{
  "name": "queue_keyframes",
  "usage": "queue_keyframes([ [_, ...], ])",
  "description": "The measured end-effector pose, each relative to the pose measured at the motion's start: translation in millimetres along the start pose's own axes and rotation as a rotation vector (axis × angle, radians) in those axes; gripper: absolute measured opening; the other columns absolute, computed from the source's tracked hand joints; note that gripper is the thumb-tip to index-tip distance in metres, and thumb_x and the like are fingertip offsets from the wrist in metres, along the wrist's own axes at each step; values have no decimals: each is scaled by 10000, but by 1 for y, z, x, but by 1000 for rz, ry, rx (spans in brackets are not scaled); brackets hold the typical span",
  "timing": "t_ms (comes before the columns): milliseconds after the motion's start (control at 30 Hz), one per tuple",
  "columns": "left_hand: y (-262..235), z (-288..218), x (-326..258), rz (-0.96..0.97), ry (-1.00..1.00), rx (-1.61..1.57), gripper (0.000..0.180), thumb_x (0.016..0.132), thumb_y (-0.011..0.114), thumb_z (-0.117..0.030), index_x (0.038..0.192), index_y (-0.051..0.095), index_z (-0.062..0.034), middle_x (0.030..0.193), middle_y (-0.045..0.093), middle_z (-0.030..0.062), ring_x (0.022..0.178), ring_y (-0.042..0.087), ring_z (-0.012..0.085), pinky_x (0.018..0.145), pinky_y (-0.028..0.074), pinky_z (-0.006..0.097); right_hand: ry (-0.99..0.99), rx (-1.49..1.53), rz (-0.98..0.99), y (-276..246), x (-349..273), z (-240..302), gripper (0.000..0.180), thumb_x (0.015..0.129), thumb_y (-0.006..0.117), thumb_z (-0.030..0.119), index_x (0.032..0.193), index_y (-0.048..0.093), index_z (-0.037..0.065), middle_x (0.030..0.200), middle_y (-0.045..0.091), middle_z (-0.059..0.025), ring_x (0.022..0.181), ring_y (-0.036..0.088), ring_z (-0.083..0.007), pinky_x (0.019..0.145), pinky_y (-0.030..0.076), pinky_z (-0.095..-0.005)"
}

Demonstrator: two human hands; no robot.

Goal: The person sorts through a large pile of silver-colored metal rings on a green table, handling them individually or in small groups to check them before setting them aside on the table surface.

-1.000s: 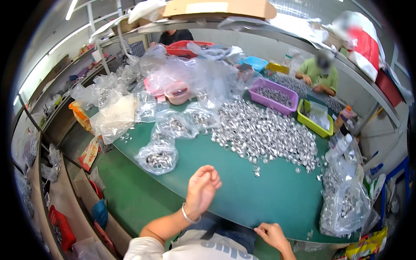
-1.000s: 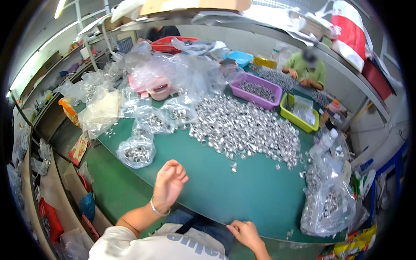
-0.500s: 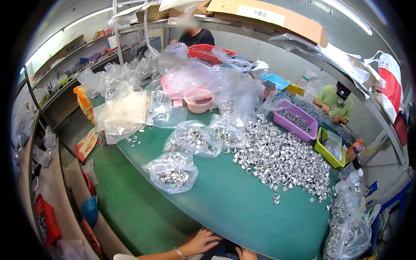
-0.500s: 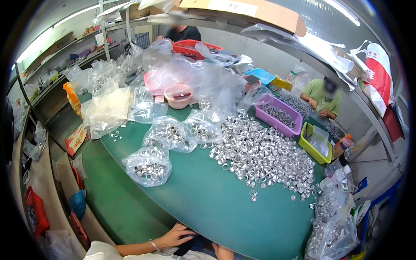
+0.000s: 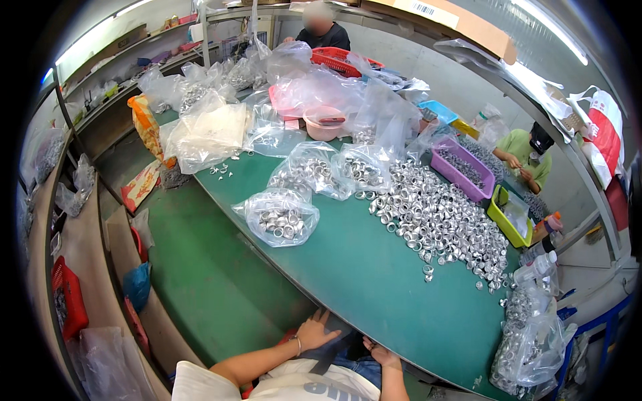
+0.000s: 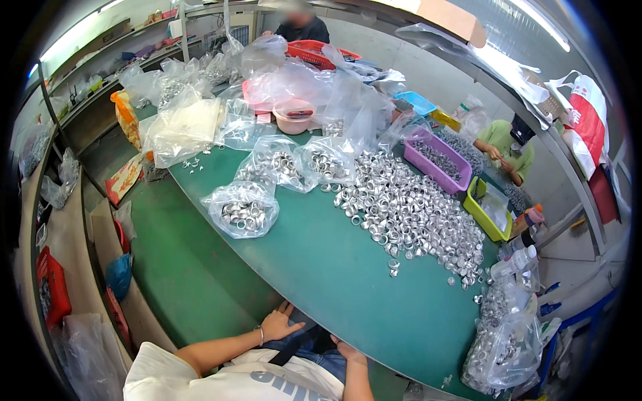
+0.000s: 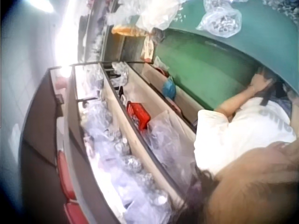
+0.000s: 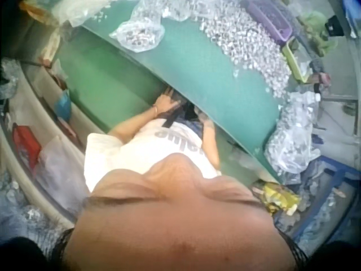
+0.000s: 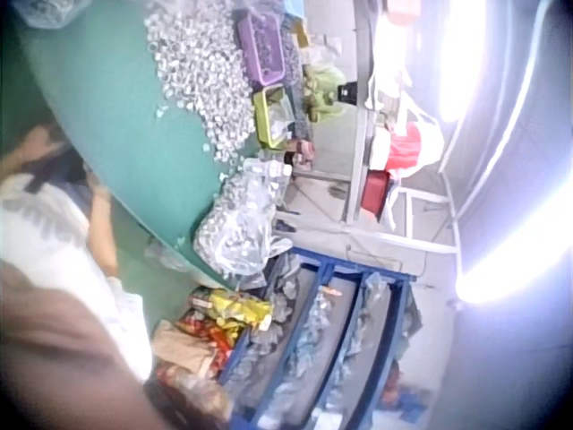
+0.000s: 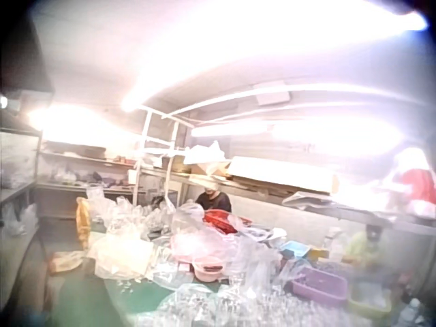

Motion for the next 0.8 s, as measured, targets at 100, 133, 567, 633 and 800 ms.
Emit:
queue_keyframes([
  [100,-3,10,-6,16,-34,-64,907,809,507,-637,1424,262,-17,1360,357,331,1127,487,494,937,439,474,-3,32,128,30,-35,15,654,839,502,513,1300,450,52,1348,408,-219,1262,324,-438,1066,262,-508],
  [133,-6,10,-7,22,-36,-94,900,817,495,-637,1425,258,-17,1349,369,332,1136,484,484,942,434,470,-14,53,176,43,-50,21,690,834,504,516,1327,423,42,1396,361,-229,1298,278,-447,1087,231,-510],
  [567,21,51,-16,196,-188,-297,858,880,383,-637,1424,217,6,1310,391,350,1216,421,459,1018,361,463,-252,168,-122,-98,-88,58,419,870,532,286,1192,541,19,1118,605,-231,991,603,-413,845,500,-465],
  [633,21,37,0,125,-143,-212,867,881,400,-613,1414,215,45,1327,371,354,1204,436,449,1003,387,455,-246,-74,-130,-39,-92,54,417,870,533,285,1191,543,19,1120,603,-233,995,599,-415,848,496,-466],
  [800,39,-18,53,141,225,183,630,903,433,-488,1310,443,-7,1304,441,282,1115,523,385,968,420,443,-330,-864,-162,56,-100,47,413,871,536,284,1189,547,21,1125,598,-237,1003,589,-419,857,487,-469],
])
Point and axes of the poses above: each hand's wrist, its own x-axis towards the middle knuckle, its own y-axis out of the palm, z = x × y, the point moved 7 cm from there along x, towards the middle knuckle
